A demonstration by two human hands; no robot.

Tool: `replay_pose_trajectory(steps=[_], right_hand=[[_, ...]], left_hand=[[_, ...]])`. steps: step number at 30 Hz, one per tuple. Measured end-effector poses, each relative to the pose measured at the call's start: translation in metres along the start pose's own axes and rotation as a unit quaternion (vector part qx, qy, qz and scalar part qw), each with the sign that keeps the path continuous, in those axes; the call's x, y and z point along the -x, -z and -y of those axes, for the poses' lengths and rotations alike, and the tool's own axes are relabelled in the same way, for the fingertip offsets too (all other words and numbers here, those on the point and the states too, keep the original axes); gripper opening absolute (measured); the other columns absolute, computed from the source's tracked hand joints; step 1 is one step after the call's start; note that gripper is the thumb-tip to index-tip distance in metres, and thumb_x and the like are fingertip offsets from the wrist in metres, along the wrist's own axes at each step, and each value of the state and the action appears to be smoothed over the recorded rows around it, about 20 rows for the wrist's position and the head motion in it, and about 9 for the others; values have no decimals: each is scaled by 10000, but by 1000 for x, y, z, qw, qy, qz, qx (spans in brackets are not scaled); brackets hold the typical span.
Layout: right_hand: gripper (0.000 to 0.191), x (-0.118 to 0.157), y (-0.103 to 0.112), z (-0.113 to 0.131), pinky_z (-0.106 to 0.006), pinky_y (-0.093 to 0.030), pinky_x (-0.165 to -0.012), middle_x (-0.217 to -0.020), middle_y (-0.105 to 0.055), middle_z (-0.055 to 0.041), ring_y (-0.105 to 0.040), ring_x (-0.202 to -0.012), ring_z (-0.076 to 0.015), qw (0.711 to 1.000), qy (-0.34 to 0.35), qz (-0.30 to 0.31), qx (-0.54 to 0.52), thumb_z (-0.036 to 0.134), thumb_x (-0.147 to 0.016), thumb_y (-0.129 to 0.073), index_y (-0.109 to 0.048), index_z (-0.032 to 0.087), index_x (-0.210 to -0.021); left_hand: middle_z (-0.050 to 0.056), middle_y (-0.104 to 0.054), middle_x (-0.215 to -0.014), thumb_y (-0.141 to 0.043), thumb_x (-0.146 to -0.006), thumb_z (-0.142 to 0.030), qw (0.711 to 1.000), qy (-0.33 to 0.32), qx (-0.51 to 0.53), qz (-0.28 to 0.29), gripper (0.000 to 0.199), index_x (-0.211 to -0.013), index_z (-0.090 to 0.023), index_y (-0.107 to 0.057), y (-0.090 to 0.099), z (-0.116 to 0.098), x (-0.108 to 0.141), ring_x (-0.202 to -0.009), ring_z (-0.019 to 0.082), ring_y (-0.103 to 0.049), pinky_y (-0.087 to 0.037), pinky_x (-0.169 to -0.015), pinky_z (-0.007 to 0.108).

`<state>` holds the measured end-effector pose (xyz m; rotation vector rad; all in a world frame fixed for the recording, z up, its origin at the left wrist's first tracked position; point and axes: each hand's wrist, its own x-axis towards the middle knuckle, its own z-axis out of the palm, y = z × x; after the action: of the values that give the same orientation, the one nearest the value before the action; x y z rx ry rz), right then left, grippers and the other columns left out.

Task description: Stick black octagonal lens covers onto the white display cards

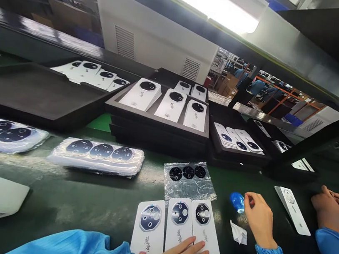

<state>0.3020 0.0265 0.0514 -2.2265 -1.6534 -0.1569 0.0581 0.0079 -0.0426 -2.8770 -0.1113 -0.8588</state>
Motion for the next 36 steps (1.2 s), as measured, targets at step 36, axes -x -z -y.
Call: replay_pose_trajectory(steps=[36], right_hand=[[152, 20, -56, 126, -283, -402, -574, -736, -599, -30, -548, -672, -177, 912, 378, 147, 62, 38, -803, -506, -552, 174, -752]], left_hand=[[17, -658, -1064, -409, -965, -233, 998, 31, 4, -50, 211, -1051, -170, -591, -7, -2, 0, -1065, 182, -558, -375, -967, 307]])
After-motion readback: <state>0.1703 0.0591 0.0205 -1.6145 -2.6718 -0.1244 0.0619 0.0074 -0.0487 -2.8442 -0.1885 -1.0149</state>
